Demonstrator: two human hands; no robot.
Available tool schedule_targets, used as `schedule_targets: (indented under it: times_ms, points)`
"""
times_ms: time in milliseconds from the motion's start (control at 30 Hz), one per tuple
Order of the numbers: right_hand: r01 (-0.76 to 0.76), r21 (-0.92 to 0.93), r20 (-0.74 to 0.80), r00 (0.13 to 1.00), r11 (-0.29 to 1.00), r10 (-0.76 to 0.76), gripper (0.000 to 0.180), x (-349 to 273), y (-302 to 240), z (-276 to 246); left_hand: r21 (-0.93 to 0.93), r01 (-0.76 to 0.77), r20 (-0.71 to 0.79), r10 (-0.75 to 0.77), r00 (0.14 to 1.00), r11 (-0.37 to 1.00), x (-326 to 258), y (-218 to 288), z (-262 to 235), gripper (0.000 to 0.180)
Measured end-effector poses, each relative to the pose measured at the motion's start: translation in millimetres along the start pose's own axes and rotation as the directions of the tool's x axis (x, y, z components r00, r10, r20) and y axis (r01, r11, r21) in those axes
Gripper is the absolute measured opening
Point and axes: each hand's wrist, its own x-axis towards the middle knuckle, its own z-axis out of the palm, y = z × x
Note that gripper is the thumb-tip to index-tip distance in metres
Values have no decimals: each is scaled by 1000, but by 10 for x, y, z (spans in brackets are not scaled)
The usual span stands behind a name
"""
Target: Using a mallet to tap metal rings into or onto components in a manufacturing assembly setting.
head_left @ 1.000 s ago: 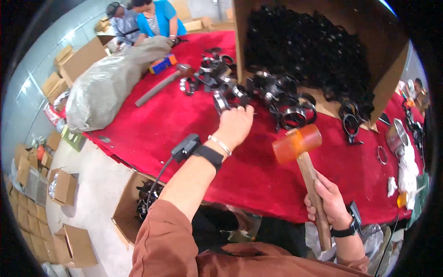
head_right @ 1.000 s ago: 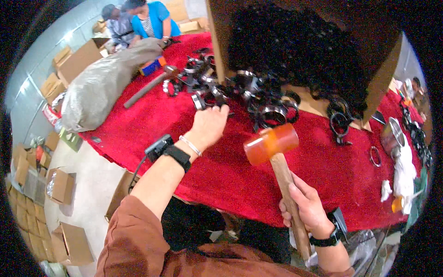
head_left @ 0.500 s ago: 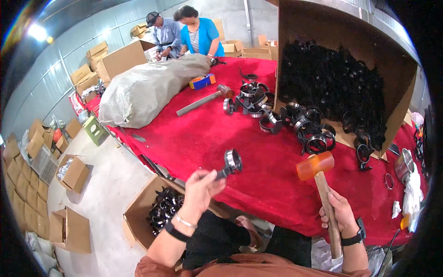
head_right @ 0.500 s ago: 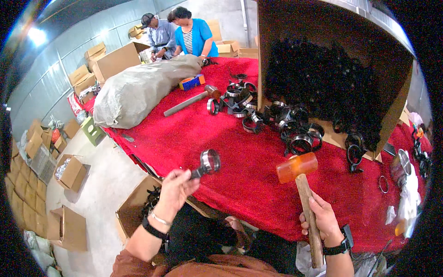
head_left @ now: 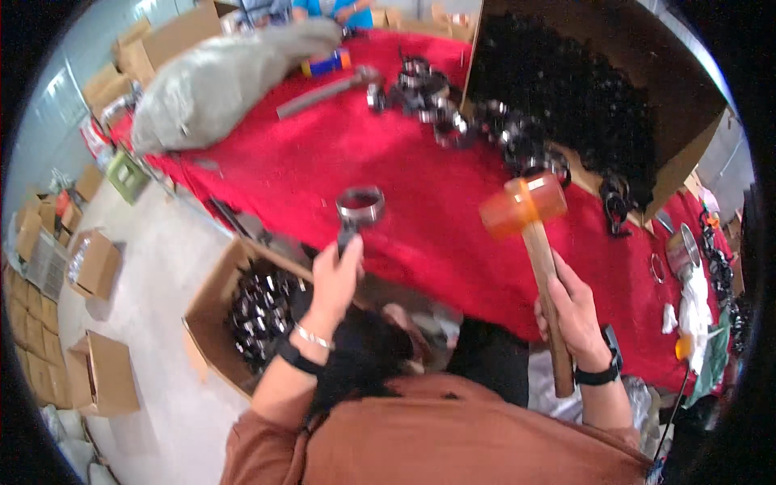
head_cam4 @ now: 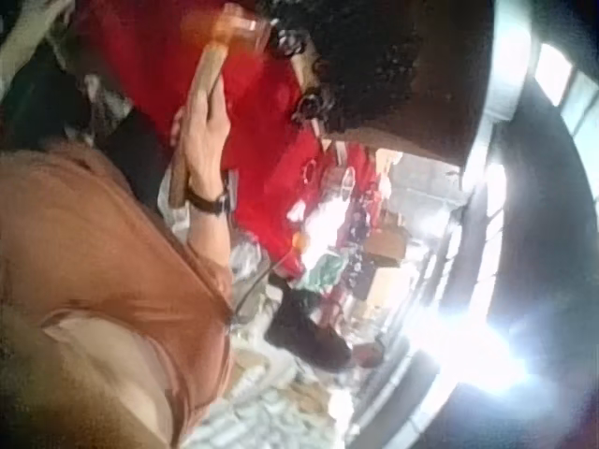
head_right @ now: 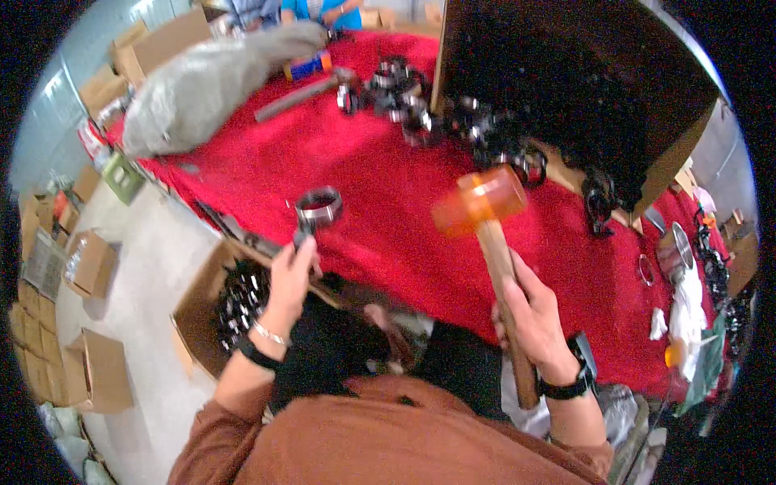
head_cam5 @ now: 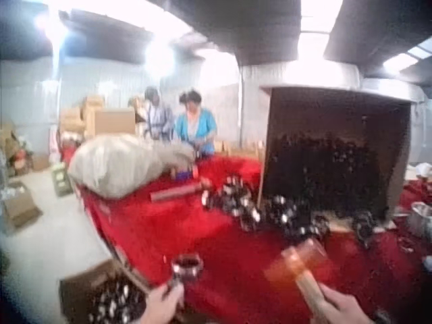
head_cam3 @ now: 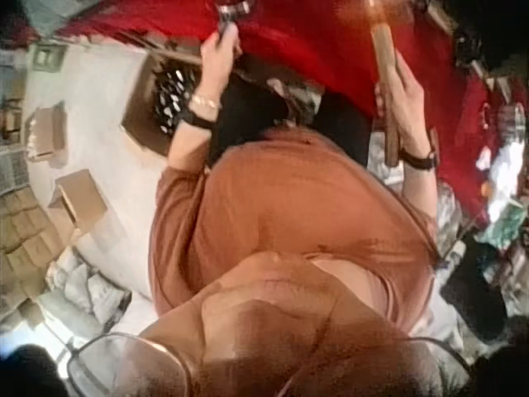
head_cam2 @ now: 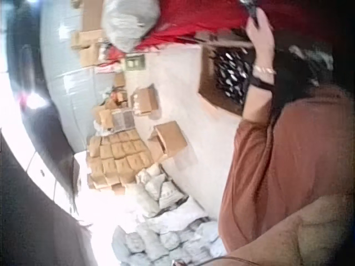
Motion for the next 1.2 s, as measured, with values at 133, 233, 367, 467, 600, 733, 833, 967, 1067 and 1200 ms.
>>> schedule_targets:
  times_ms: [133,233,367,467,600,733,833,967,1067,1200]
  points:
    - [-19,23,130,991,1000,16,48,-31,-9,310,-307,32,151,16,988,951,25,-205,4,27]
    - [38,-47,188,982,998,-28,49,-10,39,483,-226,125,215,-76,974,966,-70,-315,4,30]
    - [202,-166,149,973,965,-177,50,36,50,626,-219,24,207,22,978,975,-119,-377,136,32]
    - [400,-186,54,916,897,-397,50,76,-30,710,-266,96,230,-34,973,959,-127,-290,182,30]
    - [664,-519,36,647,538,-762,58,99,28,739,-323,163,195,-103,975,932,-145,-210,211,26]
    - [529,-683,205,800,503,-564,61,-31,307,655,-296,195,231,-128,965,935,-165,-255,192,25]
    - [539,-746,288,791,391,-539,60,31,140,607,-314,163,237,-89,967,935,-89,-286,200,25]
    - [690,-626,275,630,362,-726,61,139,-113,716,-301,236,247,-163,955,924,-103,-244,195,25]
    - [752,-536,212,561,385,-800,53,261,-378,1035,-316,184,197,-125,972,931,-111,-273,214,26]
    - [605,-675,363,771,422,-524,46,576,-281,1096,-308,190,192,-135,972,932,-80,-232,256,27]
